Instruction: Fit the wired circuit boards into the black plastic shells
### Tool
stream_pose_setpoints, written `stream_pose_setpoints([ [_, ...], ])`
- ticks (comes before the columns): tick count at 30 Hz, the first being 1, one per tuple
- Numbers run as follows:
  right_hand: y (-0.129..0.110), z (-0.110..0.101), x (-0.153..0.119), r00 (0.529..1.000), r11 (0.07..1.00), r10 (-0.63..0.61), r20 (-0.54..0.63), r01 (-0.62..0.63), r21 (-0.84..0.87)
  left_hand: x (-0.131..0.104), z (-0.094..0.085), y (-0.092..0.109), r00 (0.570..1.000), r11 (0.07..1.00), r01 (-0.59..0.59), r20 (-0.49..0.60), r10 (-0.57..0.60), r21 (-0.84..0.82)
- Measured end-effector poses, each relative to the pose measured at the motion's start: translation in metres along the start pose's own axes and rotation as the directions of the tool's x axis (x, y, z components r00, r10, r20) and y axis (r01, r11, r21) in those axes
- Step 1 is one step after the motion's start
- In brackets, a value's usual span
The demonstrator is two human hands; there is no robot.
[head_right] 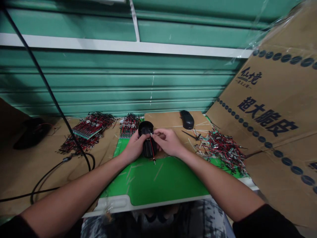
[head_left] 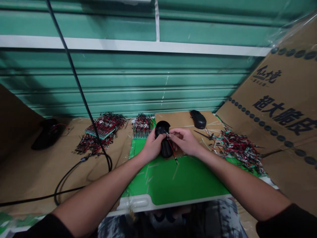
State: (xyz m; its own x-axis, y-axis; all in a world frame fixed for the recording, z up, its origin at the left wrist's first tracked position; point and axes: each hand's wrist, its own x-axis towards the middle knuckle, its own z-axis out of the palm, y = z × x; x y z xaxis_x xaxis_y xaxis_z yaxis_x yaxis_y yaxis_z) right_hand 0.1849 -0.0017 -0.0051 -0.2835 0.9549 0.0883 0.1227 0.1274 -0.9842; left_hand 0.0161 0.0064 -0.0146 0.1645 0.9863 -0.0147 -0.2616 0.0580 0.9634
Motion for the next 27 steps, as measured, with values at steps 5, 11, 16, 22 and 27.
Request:
stream_pose_setpoints([
  [5, -0.004, -0.005, -0.003, 0.984, 0.96, -0.176, -0.04, 0.162, -0.229, 0.003, -0.001, 0.0, 0.997, 0.998, -0.053, -0.052, 0.055, 0.037],
  [11, -0.014, -0.015, -0.005, 0.897, 0.782, -0.441, 0.032, 0.401, -0.478, 0.004, -0.002, 0.001, 0.997, 0.996, -0.069, -0.041, 0.071, 0.049],
  [16, -0.017, -0.019, -0.005, 0.865, 0.691, -0.48, 0.148, 0.477, -0.544, 0.004, -0.002, -0.001, 0.998, 0.998, -0.065, -0.019, 0.065, 0.027],
  [22, -0.017, -0.018, -0.004, 0.864, 0.674, -0.472, 0.175, 0.481, -0.56, 0.005, -0.002, -0.002, 0.998, 0.998, -0.065, -0.012, 0.066, 0.021],
  [27, -0.017, -0.018, -0.005, 0.867, 0.681, -0.463, 0.183, 0.48, -0.554, 0.004, -0.002, -0.001, 0.998, 0.998, -0.058, -0.022, 0.058, 0.033],
])
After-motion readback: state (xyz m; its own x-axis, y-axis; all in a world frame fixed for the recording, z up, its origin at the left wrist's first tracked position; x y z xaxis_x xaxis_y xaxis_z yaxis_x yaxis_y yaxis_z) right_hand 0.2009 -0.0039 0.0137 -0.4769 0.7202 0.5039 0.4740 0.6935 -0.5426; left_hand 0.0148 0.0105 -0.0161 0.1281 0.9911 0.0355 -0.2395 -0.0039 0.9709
